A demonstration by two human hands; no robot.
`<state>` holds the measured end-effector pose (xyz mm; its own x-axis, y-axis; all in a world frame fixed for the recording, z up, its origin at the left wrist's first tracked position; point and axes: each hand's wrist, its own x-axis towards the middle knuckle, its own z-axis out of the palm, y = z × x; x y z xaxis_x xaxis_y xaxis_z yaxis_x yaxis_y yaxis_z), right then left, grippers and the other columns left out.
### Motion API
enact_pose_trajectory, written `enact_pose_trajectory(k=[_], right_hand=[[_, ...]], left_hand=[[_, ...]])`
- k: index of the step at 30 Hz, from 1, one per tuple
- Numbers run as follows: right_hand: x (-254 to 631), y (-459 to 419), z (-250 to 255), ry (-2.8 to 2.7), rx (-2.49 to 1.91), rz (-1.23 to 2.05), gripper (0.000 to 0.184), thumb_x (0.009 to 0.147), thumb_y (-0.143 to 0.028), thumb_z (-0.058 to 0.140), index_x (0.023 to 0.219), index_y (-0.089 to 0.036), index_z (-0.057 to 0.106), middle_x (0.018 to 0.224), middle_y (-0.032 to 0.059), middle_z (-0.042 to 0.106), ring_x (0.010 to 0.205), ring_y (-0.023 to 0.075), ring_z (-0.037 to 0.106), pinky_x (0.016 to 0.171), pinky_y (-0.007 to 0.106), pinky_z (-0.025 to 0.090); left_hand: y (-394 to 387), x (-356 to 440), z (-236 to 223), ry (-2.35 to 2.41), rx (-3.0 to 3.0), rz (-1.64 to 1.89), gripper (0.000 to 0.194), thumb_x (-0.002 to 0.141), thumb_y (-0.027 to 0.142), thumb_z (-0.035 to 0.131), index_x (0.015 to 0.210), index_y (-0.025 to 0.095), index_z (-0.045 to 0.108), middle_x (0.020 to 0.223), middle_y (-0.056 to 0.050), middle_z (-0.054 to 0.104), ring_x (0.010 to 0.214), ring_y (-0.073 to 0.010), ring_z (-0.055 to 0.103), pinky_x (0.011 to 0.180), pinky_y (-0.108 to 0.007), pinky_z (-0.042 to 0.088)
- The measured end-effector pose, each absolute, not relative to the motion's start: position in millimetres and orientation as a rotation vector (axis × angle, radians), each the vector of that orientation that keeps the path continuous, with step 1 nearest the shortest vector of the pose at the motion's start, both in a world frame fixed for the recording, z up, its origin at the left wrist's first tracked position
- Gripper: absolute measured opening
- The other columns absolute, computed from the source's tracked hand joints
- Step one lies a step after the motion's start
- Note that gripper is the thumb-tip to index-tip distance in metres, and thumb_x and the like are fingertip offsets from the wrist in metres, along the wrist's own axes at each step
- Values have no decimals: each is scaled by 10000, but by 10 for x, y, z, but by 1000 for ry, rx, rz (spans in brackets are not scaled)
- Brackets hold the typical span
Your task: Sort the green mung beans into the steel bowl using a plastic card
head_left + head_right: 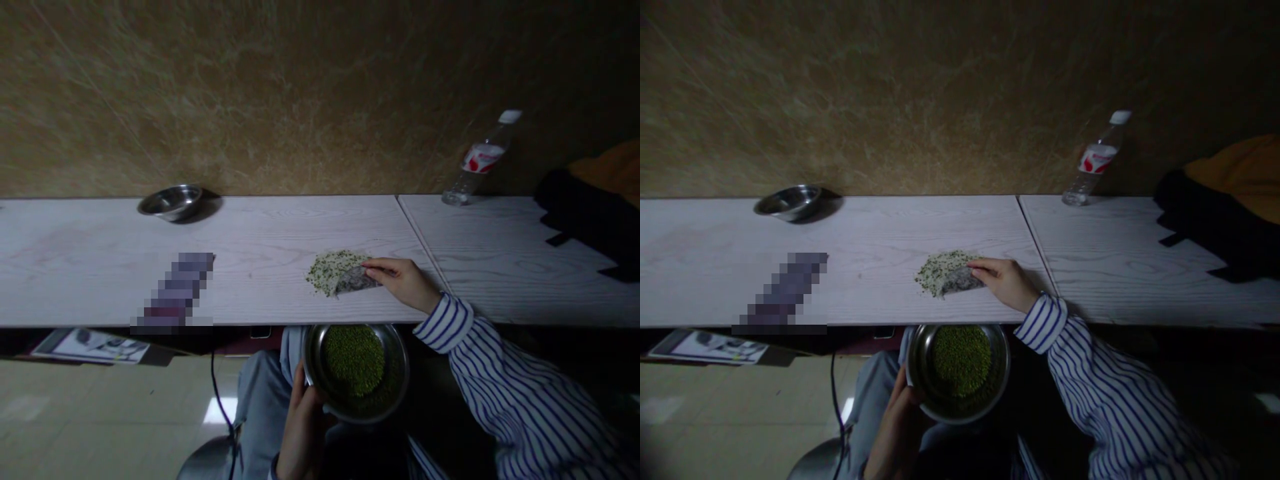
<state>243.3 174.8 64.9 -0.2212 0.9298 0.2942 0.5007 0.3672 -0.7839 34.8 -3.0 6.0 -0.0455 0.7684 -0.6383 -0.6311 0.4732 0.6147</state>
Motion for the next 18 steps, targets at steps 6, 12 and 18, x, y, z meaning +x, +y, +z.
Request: enact_pose_trajectory(k=[6, 12, 18], right_hand=[[2392, 1970, 646, -1887, -1175, 754, 229, 856, -182, 648, 1025, -228, 794, 1042, 55, 801, 978, 207, 743, 920, 393, 579], [2466, 1971, 682, -1810, -1180, 764, 247, 864, -248, 630, 1049, -205, 787, 995, 73, 802, 917, 223, 749, 849, 390, 601], [2734, 1861, 688, -1647, -1237, 685, 302, 820, -387, 695, 1024, -185, 787, 944, 84, 802, 864, 228, 750, 802, 375, 610]], left_hand=[[7, 368, 41, 1126, 157, 1156, 778, 712, 225, 678, 1451, 301, 447, 1132, -52, 685, 871, -203, 619, 762, -303, 523], [3, 365, 7, 1114, 151, 1116, 744, 741, 218, 658, 1447, 300, 439, 1175, -64, 669, 871, -204, 616, 776, -323, 530], [-3, 367, -42, 1147, 160, 1121, 722, 711, 216, 670, 1403, 280, 472, 1200, -75, 649, 909, -222, 609, 701, -299, 524]])
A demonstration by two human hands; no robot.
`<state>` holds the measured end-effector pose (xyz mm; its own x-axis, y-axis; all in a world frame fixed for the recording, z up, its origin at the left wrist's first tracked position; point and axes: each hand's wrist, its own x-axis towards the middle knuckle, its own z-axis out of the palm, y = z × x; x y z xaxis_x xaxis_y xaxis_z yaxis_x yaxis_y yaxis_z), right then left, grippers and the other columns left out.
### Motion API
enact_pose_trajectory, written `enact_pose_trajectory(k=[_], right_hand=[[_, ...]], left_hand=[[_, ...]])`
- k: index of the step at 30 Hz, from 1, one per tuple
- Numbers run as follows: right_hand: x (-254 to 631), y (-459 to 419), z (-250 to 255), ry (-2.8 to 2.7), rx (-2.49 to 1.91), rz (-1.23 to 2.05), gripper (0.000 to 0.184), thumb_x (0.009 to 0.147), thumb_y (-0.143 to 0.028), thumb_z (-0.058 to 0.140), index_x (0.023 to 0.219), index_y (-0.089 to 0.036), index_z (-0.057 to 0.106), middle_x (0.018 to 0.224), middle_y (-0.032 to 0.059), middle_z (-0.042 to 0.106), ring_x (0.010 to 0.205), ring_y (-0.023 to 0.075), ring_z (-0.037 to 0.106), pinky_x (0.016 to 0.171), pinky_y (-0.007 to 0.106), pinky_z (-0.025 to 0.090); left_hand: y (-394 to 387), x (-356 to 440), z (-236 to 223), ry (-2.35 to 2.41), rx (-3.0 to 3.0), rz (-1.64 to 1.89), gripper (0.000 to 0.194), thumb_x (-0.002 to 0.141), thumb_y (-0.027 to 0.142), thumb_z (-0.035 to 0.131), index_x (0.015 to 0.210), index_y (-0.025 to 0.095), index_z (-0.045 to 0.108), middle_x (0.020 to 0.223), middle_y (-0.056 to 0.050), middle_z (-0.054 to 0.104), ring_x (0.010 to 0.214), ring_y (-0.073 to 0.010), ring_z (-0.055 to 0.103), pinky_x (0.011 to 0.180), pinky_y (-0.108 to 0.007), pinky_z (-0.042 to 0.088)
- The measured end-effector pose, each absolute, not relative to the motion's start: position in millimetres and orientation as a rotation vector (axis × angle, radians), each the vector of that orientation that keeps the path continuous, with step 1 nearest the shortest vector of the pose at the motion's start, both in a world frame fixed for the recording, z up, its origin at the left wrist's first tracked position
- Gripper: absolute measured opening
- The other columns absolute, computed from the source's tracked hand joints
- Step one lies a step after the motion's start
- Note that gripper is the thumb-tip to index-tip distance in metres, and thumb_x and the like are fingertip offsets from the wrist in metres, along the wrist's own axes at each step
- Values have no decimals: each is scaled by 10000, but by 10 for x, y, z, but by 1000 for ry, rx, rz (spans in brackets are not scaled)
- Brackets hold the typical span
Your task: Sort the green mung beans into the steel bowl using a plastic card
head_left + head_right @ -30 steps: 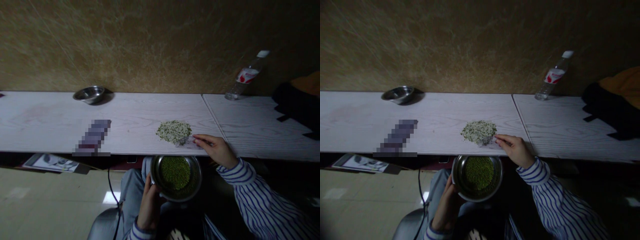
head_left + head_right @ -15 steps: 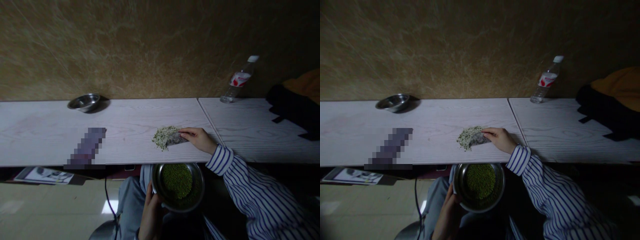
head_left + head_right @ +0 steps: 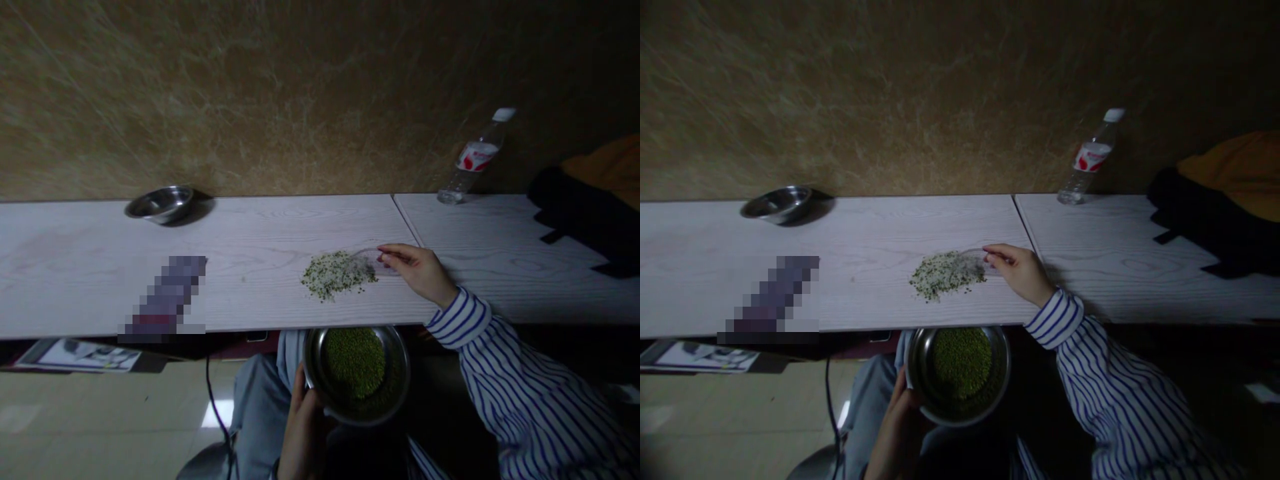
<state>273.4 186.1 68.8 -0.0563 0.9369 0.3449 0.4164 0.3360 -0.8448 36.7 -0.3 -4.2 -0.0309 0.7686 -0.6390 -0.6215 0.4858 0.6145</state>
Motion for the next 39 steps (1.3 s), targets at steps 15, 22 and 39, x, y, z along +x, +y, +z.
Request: enact_pose_trajectory(k=[15, 22, 39], right_hand=[[3200, 1907, 552, -1499, -1453, 589, 255, 793, -280, 687, 1000, -166, 783, 931, 105, 799, 780, 228, 750, 756, 379, 626], [3150, 1791, 598, -1623, -1426, 607, 247, 800, -313, 688, 983, -185, 793, 974, 94, 804, 873, 244, 755, 803, 378, 621], [3250, 1468, 601, -1480, -1494, 582, 243, 771, -338, 718, 947, -191, 799, 893, 87, 807, 710, 221, 752, 638, 332, 635]], left_hand=[[-13, 442, 57, 1153, 181, 1121, 832, 711, 236, 653, 1496, 246, 378, 1087, -76, 666, 830, -217, 606, 604, -271, 483], [-4, 445, 69, 1137, 179, 1106, 841, 718, 224, 644, 1511, 270, 370, 1069, -78, 685, 842, -231, 631, 623, -285, 488], [-20, 500, 88, 1175, 179, 1093, 785, 699, 219, 663, 1453, 249, 446, 1094, -75, 698, 867, -221, 634, 708, -303, 532]])
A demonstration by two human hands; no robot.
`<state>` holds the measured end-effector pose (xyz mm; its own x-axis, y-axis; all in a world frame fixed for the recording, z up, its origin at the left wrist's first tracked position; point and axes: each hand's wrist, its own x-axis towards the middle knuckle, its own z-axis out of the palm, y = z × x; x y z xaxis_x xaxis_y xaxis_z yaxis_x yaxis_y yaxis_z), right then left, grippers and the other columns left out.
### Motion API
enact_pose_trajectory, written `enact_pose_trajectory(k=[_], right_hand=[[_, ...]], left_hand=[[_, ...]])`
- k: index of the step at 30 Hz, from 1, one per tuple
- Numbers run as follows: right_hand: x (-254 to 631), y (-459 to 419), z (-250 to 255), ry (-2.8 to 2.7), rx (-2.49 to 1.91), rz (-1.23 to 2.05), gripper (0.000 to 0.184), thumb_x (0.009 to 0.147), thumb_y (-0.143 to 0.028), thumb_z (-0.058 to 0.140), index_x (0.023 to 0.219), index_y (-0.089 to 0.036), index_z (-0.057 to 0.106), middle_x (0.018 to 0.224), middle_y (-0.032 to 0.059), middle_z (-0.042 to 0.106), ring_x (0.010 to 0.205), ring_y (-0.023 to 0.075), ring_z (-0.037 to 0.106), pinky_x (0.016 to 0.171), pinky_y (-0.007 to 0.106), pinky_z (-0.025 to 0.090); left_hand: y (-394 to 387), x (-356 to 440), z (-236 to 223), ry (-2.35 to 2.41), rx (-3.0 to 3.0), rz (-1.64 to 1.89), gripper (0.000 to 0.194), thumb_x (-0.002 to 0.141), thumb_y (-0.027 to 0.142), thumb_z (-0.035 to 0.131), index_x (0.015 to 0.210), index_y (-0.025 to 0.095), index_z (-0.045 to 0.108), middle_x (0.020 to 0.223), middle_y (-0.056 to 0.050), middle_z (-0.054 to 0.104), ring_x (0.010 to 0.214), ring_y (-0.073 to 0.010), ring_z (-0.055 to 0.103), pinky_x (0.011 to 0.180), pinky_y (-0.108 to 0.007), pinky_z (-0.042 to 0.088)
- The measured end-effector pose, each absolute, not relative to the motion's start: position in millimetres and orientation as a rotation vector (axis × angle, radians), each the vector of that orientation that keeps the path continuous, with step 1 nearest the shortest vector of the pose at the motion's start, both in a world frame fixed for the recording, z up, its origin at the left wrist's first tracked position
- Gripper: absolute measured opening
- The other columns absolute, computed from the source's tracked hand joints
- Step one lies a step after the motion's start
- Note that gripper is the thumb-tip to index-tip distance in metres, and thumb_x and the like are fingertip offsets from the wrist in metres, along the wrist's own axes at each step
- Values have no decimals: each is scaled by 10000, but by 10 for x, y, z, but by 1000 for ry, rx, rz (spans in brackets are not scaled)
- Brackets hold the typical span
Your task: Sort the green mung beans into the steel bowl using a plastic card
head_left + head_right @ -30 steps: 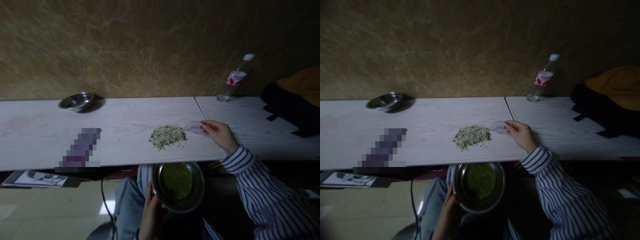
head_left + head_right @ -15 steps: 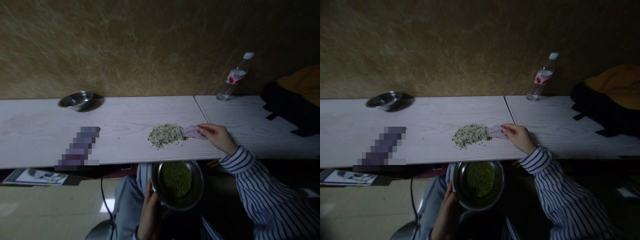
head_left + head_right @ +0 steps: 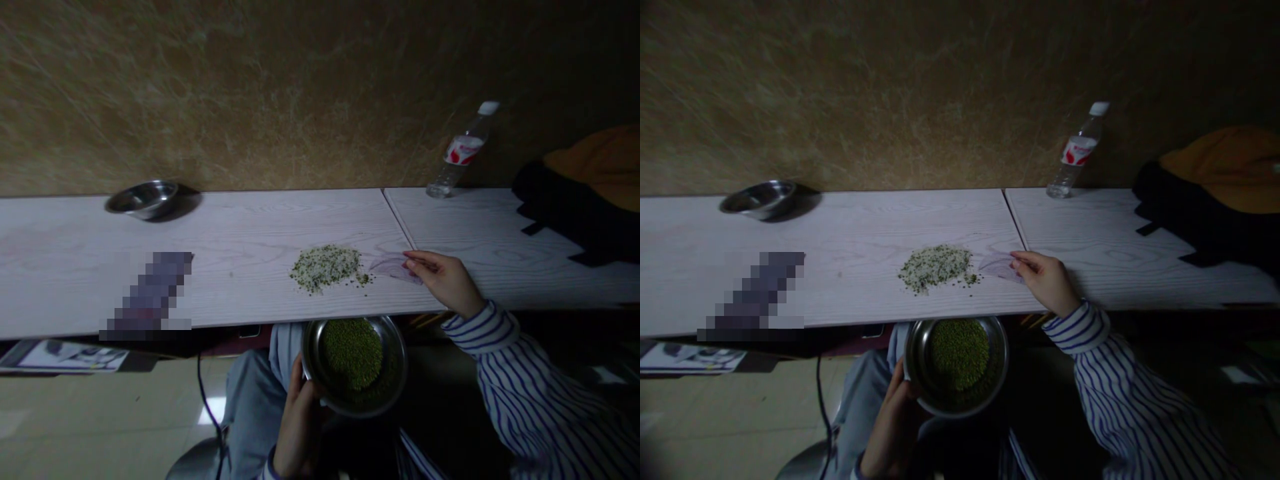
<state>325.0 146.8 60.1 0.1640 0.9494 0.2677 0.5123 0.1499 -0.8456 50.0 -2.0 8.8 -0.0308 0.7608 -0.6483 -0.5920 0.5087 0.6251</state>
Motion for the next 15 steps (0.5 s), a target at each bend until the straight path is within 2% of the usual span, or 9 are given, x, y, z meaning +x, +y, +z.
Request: enact_pose_trajectory(k=[5, 8, 11, 15], right_hand=[[3212, 1344, 597, -1483, -1490, 650, 283, 769, -356, 722, 970, -171, 797, 878, 98, 804, 697, 232, 754, 665, 357, 647], [3243, 1286, 615, -1487, -1512, 642, 292, 774, -365, 722, 983, -173, 794, 880, 102, 802, 722, 241, 758, 695, 364, 648], [3264, 1257, 622, -1476, -1519, 604, 286, 778, -374, 715, 975, -182, 794, 871, 95, 804, 675, 224, 749, 656, 348, 639], [3212, 1196, 603, -1470, -1515, 589, 285, 782, -393, 719, 961, -185, 797, 882, 94, 808, 639, 209, 742, 613, 327, 627]], left_hand=[[-31, 502, 68, 1176, 176, 1102, 861, 690, 268, 684, 1501, 242, 397, 1184, -94, 672, 940, -249, 634, 735, -328, 532], [-35, 491, 69, 1168, 193, 1088, 846, 700, 251, 668, 1500, 240, 392, 1169, -90, 667, 892, -230, 628, 724, -323, 532], [-35, 480, 86, 1157, 208, 1088, 812, 705, 220, 660, 1479, 236, 413, 1119, -73, 678, 851, -211, 619, 782, -332, 537], [-31, 471, 104, 1142, 207, 1079, 811, 704, 221, 680, 1471, 228, 416, 1224, -108, 668, 950, -257, 636, 801, -344, 534]])
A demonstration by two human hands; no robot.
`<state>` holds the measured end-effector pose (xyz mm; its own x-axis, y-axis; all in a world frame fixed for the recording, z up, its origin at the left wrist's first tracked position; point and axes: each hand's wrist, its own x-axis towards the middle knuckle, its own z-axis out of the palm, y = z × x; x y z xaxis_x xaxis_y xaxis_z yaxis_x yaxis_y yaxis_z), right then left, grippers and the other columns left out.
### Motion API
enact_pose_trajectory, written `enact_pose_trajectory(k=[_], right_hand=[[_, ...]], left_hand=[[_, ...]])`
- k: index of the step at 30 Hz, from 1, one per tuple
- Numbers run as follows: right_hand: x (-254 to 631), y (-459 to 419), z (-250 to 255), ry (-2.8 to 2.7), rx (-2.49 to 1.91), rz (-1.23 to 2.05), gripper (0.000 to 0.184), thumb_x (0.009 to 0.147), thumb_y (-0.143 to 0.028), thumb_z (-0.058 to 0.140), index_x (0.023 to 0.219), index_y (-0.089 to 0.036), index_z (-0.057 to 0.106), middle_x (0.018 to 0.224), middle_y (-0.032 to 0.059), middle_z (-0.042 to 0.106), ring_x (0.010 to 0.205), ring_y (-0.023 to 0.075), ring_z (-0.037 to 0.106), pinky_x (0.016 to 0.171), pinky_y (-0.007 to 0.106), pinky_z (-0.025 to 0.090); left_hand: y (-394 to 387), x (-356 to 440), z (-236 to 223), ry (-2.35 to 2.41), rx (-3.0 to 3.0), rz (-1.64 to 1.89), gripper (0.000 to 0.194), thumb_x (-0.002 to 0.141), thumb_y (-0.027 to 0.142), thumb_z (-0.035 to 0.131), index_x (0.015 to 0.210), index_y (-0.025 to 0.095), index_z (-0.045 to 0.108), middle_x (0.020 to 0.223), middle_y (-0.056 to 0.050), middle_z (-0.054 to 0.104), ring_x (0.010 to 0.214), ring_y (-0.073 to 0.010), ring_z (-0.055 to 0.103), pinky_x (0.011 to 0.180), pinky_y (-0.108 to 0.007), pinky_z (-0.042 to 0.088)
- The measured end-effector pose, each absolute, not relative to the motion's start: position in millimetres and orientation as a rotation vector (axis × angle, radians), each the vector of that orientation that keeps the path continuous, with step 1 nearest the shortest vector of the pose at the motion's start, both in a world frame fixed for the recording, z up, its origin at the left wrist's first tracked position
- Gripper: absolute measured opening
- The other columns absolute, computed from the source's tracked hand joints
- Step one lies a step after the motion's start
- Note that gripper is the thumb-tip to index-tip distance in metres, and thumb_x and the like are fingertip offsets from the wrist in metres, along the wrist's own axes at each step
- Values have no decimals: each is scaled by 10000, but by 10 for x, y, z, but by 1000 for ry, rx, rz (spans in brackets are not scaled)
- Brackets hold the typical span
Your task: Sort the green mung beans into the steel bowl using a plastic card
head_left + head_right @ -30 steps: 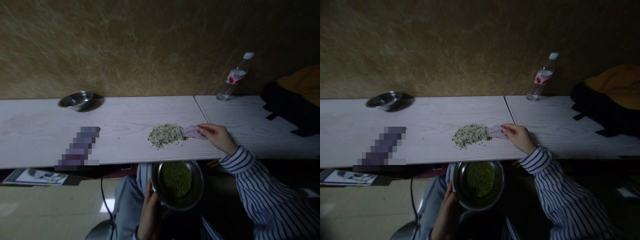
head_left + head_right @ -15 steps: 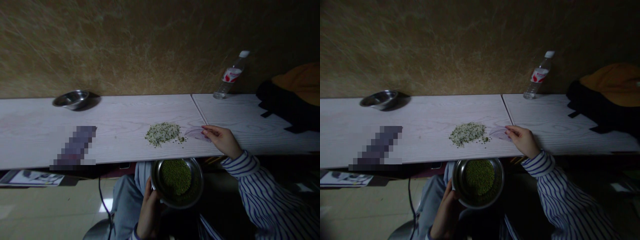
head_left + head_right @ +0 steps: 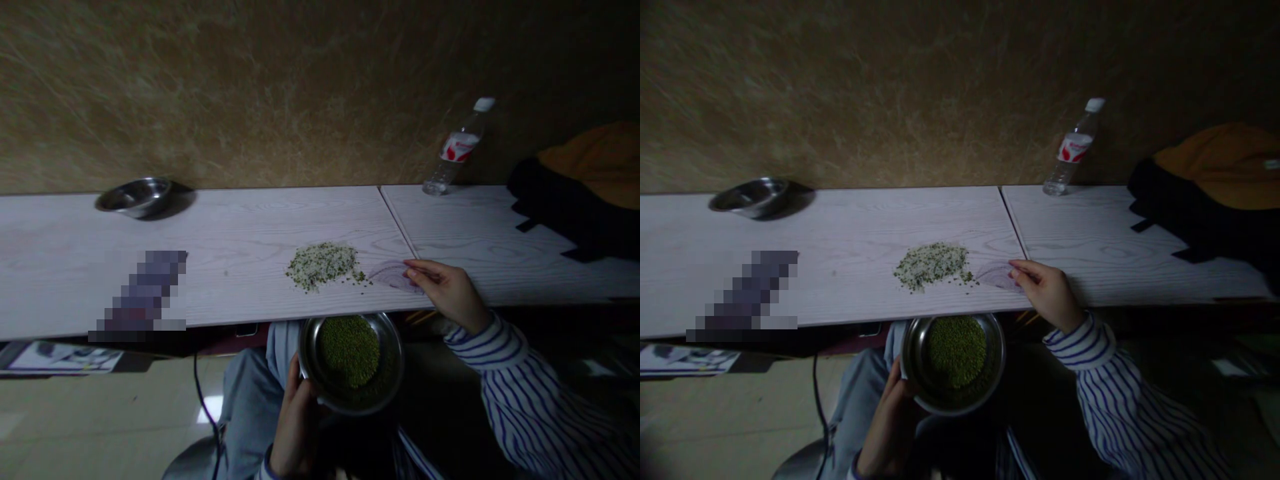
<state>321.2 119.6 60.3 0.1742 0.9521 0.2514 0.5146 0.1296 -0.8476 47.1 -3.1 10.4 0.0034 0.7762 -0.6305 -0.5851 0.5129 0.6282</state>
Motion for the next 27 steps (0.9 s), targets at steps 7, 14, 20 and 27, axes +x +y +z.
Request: enact_pose_trajectory(k=[7, 14, 20, 27], right_hand=[[3127, 1077, 620, -1481, -1506, 588, 293, 793, -404, 716, 970, -186, 801, 841, 91, 805, 685, 225, 753, 657, 343, 637], [3145, 1146, 587, -1431, -1492, 595, 299, 788, -405, 725, 979, -187, 795, 897, 101, 808, 674, 222, 753, 652, 349, 638], [3081, 1165, 553, -1452, -1490, 613, 344, 794, -425, 711, 1003, -165, 793, 895, 119, 803, 724, 243, 757, 700, 378, 636], [3089, 1229, 563, -1447, -1477, 589, 322, 795, -412, 705, 993, -176, 796, 906, 105, 807, 718, 228, 753, 696, 360, 629]], left_hand=[[-38, 477, 94, 1164, 193, 1079, 771, 705, 218, 673, 1443, 248, 452, 1209, -86, 679, 872, -222, 637, 777, -320, 521], [-37, 476, 71, 1161, 195, 1070, 770, 703, 205, 668, 1440, 242, 447, 1120, -60, 698, 839, -201, 619, 777, -305, 520], [-37, 471, 105, 1152, 173, 1109, 713, 707, 170, 671, 1395, 252, 501, 1032, -37, 680, 790, -183, 581, 804, -317, 534], [-32, 499, 145, 1177, 198, 1108, 744, 711, 218, 674, 1428, 238, 477, 1038, -51, 694, 810, -204, 622, 817, -333, 528]])
